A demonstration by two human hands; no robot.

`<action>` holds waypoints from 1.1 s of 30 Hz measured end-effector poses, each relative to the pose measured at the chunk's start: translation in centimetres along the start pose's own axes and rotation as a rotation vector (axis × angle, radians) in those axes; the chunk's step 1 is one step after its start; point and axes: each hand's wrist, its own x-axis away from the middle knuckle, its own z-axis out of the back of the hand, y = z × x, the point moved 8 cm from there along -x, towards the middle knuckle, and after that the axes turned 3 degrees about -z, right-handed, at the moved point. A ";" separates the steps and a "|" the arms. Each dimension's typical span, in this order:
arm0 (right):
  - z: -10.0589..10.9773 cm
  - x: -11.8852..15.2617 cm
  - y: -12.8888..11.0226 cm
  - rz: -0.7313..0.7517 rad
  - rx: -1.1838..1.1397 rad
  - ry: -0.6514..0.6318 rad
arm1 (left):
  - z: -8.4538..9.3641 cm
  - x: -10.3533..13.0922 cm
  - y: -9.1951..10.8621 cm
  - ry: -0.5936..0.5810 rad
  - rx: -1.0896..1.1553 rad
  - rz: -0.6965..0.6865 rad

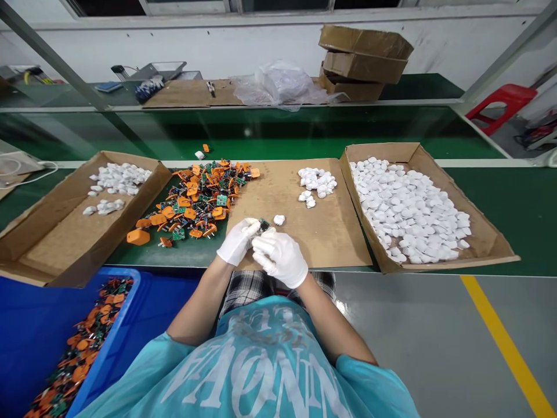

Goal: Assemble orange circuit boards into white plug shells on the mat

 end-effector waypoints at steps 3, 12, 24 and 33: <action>0.0 0.1 -0.4 0.044 0.015 -0.019 | 0.2 -0.1 0.2 0.048 -0.128 -0.050; 3.5 -0.6 2.3 -0.138 0.058 0.250 | -1.5 2.0 0.2 0.083 0.266 -0.056; 2.4 0.2 3.9 -0.328 -0.468 0.226 | -2.0 2.5 -0.4 0.051 0.586 -0.045; 2.1 0.3 4.2 -0.408 -0.322 0.297 | -2.1 2.8 -1.5 0.102 0.629 -0.046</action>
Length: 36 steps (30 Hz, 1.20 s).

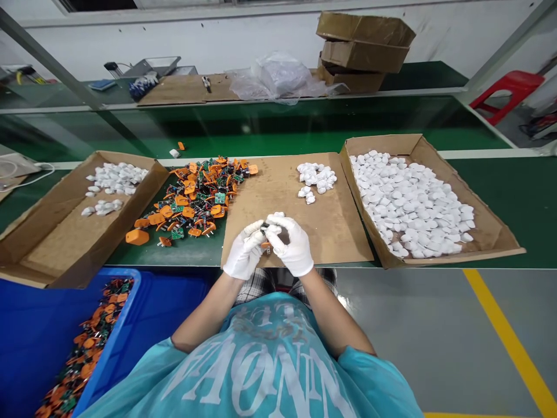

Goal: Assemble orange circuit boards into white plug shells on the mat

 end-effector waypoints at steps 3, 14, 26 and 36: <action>0.9 0.1 -1.7 0.126 0.133 0.059 | 0.1 -0.1 -0.3 0.017 0.041 0.018; -0.8 -0.5 -0.6 -0.039 -0.119 -0.077 | -0.5 0.4 -0.2 -0.050 0.023 0.001; -0.3 -0.1 -0.9 -0.018 -0.051 -0.127 | 0.5 0.7 0.5 0.000 -0.014 -0.084; 0.2 0.9 -3.2 0.198 0.213 -0.002 | 1.5 0.6 1.3 0.051 -0.157 -0.211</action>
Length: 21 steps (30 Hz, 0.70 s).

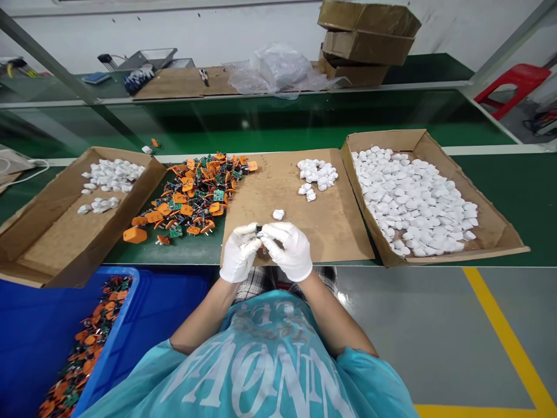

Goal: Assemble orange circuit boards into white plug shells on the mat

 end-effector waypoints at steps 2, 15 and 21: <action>-0.1 -0.1 -0.2 0.020 0.008 -0.022 | 0.1 0.0 0.3 0.010 -0.015 -0.039; -0.3 -0.2 0.6 0.016 -0.095 0.032 | -2.0 0.3 -0.2 -0.067 0.018 0.033; -1.7 0.3 2.2 -0.277 -0.417 -0.031 | -2.7 0.6 -0.5 -0.076 0.074 0.071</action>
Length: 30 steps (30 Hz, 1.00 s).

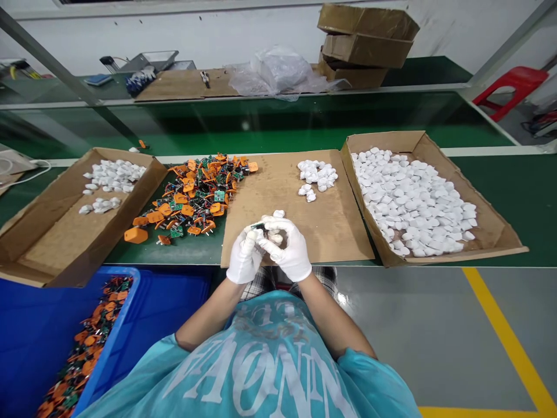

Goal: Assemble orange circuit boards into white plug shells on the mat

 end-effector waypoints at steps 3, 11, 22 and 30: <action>-0.1 0.1 0.9 -0.119 -0.088 0.024 | 0.4 -0.1 -0.4 0.010 0.001 0.011; -0.2 -0.4 1.5 -0.202 -0.162 -0.063 | -0.4 0.5 -0.9 -0.076 -0.029 0.052; -0.1 -1.2 -2.8 0.176 0.182 -0.379 | -0.5 0.2 -2.4 -0.320 -0.177 0.376; 0.8 -0.2 -2.6 0.215 0.273 0.022 | -1.3 1.4 -1.6 -0.226 0.039 0.176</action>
